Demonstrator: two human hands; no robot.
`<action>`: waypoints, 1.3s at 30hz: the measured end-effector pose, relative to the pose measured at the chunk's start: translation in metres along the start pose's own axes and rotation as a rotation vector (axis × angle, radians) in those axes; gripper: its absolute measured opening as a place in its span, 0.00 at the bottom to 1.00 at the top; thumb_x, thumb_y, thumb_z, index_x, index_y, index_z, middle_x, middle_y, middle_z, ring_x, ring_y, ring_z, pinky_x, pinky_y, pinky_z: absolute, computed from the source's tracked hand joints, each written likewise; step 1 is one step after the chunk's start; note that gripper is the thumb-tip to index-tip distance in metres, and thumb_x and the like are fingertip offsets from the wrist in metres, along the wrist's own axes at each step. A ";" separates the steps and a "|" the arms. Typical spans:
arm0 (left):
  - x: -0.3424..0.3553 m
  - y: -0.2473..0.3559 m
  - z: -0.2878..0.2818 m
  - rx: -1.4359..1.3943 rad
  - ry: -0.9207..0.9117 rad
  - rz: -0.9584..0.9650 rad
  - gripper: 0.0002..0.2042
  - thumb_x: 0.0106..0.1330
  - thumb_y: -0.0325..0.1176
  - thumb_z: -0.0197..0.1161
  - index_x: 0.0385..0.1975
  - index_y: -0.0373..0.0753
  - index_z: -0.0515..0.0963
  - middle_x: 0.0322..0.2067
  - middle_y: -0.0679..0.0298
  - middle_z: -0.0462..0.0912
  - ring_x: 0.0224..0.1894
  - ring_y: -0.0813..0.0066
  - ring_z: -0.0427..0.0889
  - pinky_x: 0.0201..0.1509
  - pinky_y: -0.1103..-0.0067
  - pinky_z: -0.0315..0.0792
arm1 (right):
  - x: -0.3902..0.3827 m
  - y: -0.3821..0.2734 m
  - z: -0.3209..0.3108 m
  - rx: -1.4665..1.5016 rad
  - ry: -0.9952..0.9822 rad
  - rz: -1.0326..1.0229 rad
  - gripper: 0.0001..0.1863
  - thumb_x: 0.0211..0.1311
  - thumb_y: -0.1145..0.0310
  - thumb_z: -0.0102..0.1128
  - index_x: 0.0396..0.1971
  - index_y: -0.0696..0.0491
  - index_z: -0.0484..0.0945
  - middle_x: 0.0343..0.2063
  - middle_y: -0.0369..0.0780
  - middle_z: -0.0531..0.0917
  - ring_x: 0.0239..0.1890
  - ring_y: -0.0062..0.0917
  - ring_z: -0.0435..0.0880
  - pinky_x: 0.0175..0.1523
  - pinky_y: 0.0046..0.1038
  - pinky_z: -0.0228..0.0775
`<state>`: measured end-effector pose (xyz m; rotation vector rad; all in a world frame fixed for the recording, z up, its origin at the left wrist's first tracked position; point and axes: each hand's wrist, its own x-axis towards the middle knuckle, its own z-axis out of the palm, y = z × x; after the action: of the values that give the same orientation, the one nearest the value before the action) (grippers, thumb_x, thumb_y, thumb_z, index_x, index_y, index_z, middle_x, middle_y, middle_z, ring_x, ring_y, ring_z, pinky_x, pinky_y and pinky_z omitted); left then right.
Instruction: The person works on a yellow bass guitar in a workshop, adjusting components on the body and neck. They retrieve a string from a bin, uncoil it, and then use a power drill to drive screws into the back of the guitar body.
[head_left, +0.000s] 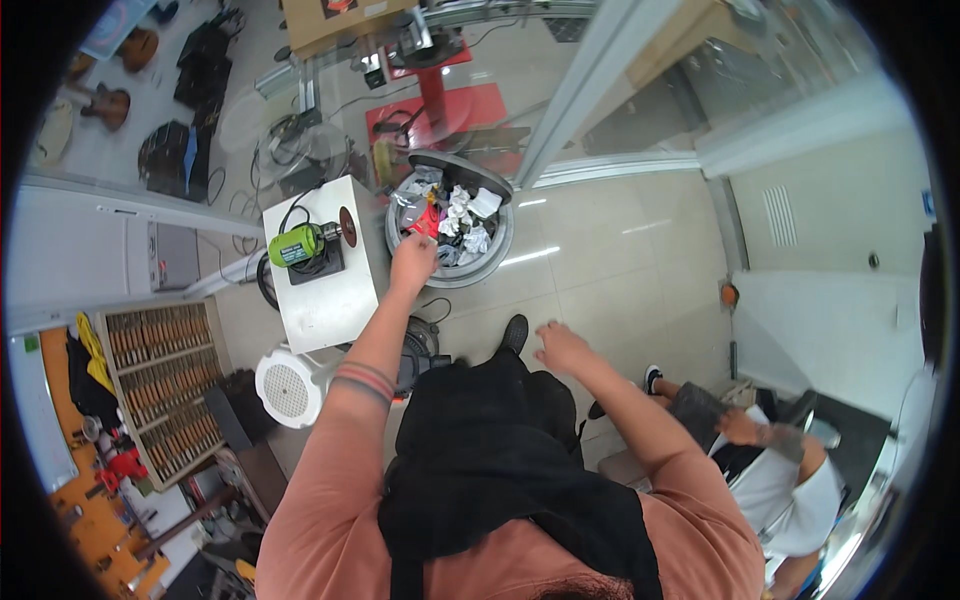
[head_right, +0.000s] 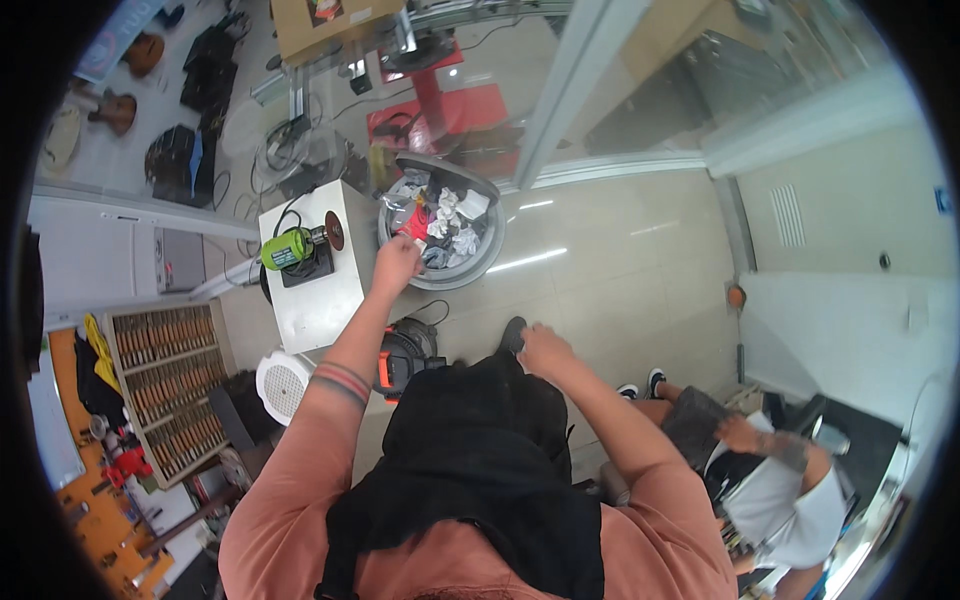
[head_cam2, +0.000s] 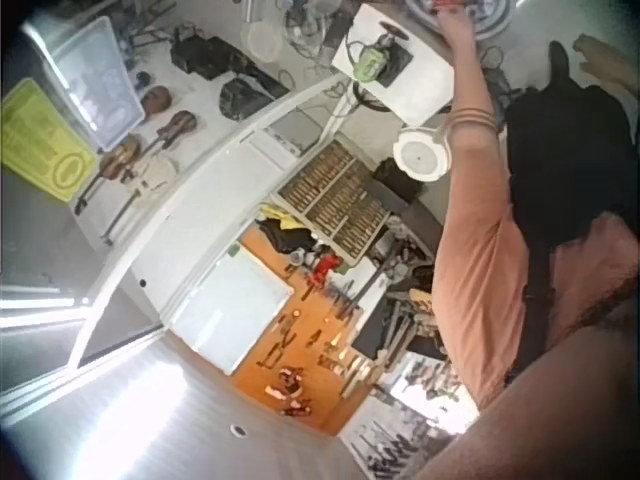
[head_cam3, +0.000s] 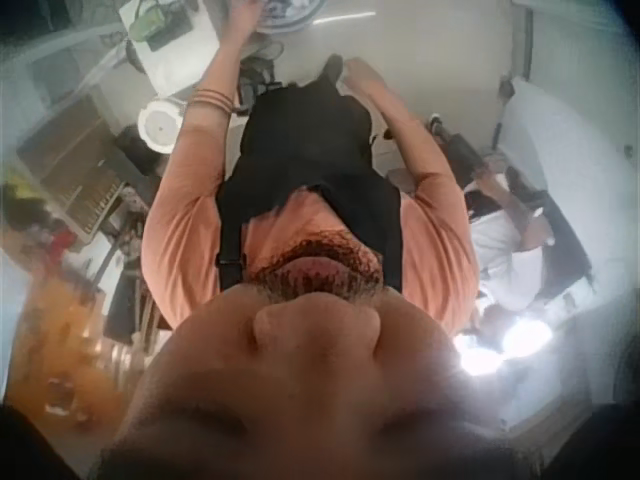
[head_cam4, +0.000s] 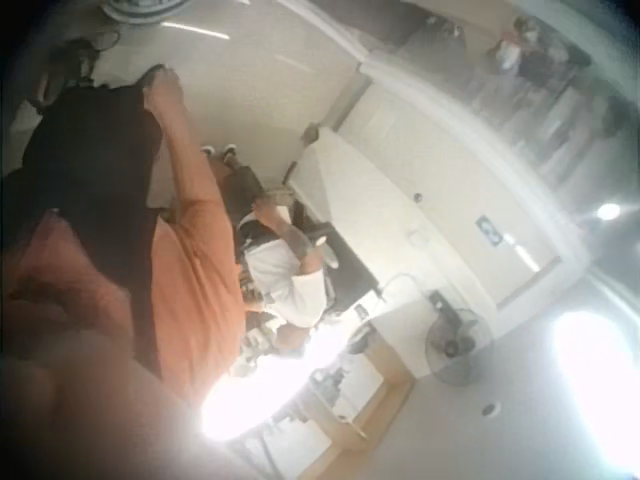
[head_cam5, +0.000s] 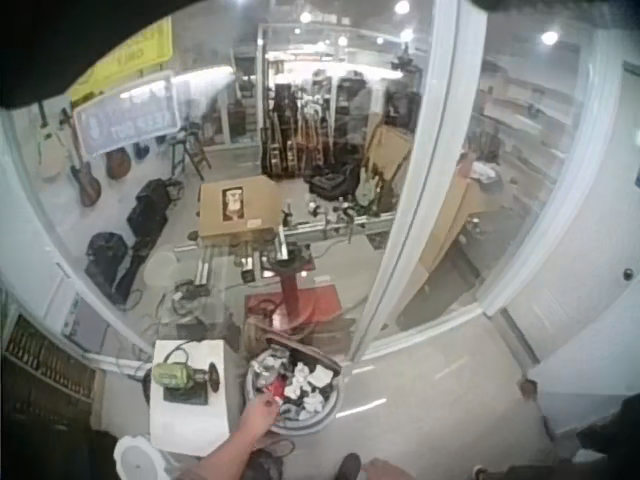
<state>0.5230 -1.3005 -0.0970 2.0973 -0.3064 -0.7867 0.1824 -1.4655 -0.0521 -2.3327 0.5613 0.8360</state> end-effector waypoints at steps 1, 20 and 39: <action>0.018 0.003 0.011 -0.098 0.008 -0.034 0.09 0.75 0.31 0.65 0.39 0.30 0.85 0.28 0.57 0.89 0.25 0.69 0.90 0.31 0.72 0.81 | 0.030 -0.002 -0.021 -0.038 0.042 -0.053 0.27 0.72 0.63 0.69 0.65 0.58 0.77 0.64 0.52 0.78 0.69 0.51 0.78 0.71 0.51 0.76; 0.207 -0.084 0.172 0.441 -0.084 -0.215 0.14 0.71 0.37 0.68 0.49 0.34 0.89 0.53 0.45 0.90 0.53 0.42 0.92 0.58 0.54 0.87 | 0.411 -0.034 0.003 -0.343 -0.317 -0.163 0.55 0.76 0.35 0.52 0.88 0.57 0.46 0.88 0.57 0.44 0.90 0.55 0.38 0.91 0.48 0.34; 0.139 -0.019 0.104 0.021 -0.188 -0.039 0.18 0.72 0.28 0.54 0.53 0.28 0.88 0.48 0.34 0.88 0.54 0.37 0.88 0.64 0.57 0.80 | 0.489 -0.035 -0.006 -0.324 -0.292 0.165 0.40 0.74 0.53 0.60 0.78 0.63 0.67 0.77 0.56 0.72 0.80 0.50 0.70 0.84 0.43 0.60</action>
<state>0.5630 -1.4211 -0.2168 2.0575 -0.3768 -1.0105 0.5535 -1.5341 -0.3658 -2.4049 0.5279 1.4085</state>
